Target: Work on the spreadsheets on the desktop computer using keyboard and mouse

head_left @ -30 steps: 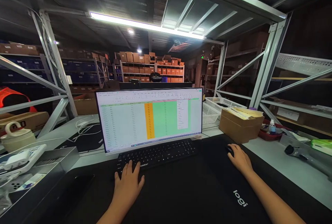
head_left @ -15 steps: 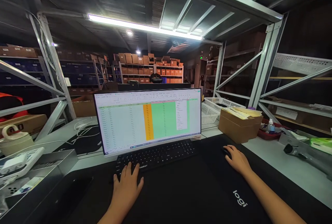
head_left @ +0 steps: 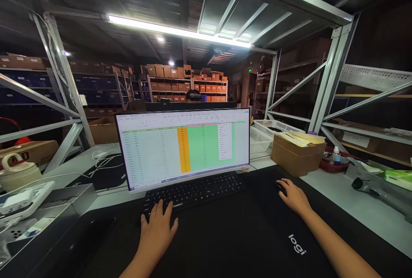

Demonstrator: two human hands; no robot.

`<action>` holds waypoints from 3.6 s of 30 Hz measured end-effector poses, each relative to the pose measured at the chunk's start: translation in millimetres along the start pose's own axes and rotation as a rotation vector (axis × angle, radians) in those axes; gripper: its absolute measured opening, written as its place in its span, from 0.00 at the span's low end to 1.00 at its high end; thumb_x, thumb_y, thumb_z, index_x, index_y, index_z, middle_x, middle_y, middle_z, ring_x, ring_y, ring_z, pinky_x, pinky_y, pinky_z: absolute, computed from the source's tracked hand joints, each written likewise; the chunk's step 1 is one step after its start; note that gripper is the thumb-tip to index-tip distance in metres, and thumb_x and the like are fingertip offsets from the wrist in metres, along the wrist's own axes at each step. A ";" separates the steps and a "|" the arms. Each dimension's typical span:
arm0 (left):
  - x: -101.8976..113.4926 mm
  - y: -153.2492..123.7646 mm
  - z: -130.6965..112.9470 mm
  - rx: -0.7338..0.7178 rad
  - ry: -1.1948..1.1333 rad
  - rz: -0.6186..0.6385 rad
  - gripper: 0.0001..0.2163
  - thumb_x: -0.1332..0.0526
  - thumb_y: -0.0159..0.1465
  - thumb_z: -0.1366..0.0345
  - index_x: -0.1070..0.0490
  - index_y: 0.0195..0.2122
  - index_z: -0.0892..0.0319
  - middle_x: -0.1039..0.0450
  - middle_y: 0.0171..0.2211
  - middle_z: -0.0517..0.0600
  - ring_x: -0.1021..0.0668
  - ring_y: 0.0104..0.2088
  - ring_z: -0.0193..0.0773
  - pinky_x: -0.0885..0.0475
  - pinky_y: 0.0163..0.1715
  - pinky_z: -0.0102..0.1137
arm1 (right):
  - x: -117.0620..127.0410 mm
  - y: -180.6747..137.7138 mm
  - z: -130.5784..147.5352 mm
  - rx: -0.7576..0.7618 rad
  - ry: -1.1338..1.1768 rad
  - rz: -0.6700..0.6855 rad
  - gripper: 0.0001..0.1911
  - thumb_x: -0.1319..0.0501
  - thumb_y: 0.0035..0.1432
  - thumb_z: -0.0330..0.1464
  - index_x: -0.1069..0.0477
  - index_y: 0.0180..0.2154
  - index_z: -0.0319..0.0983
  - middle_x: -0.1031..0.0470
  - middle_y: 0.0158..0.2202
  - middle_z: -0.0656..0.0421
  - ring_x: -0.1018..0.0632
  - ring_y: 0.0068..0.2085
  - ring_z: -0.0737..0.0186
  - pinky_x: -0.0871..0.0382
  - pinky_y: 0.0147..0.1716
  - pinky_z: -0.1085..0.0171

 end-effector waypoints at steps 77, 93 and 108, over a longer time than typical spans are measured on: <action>1.6 -0.9 -0.4 0.007 -0.028 -0.011 0.27 0.53 0.67 0.60 0.40 0.66 0.60 0.44 0.68 0.63 0.40 0.67 0.56 0.46 0.63 0.59 | 7.4 -1.8 1.9 -0.049 -0.012 -0.001 0.25 0.47 0.58 0.34 0.30 0.56 0.45 0.33 0.61 0.54 0.26 0.56 0.53 0.32 0.54 0.54; 7.3 -2.5 -2.1 0.008 0.032 0.035 0.27 0.53 0.68 0.60 0.42 0.67 0.58 0.46 0.69 0.63 0.41 0.68 0.56 0.46 0.63 0.58 | 4.6 -1.6 -0.2 -0.056 -0.018 -0.005 0.25 0.47 0.58 0.35 0.31 0.57 0.46 0.34 0.61 0.54 0.25 0.55 0.55 0.32 0.53 0.56; 13.0 -3.3 -4.2 0.010 0.088 0.063 0.26 0.54 0.69 0.59 0.43 0.68 0.56 0.46 0.69 0.61 0.41 0.68 0.54 0.44 0.63 0.57 | 3.1 -0.9 -1.3 -0.051 0.019 0.001 0.25 0.47 0.57 0.34 0.31 0.56 0.45 0.34 0.61 0.53 0.26 0.56 0.53 0.33 0.55 0.53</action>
Point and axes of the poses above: each hand's wrist, its own y-axis towards the middle knuckle, its own x-axis out of the back of the hand, z = x × y, the point moved 4 cm from there along y, towards the middle knuckle
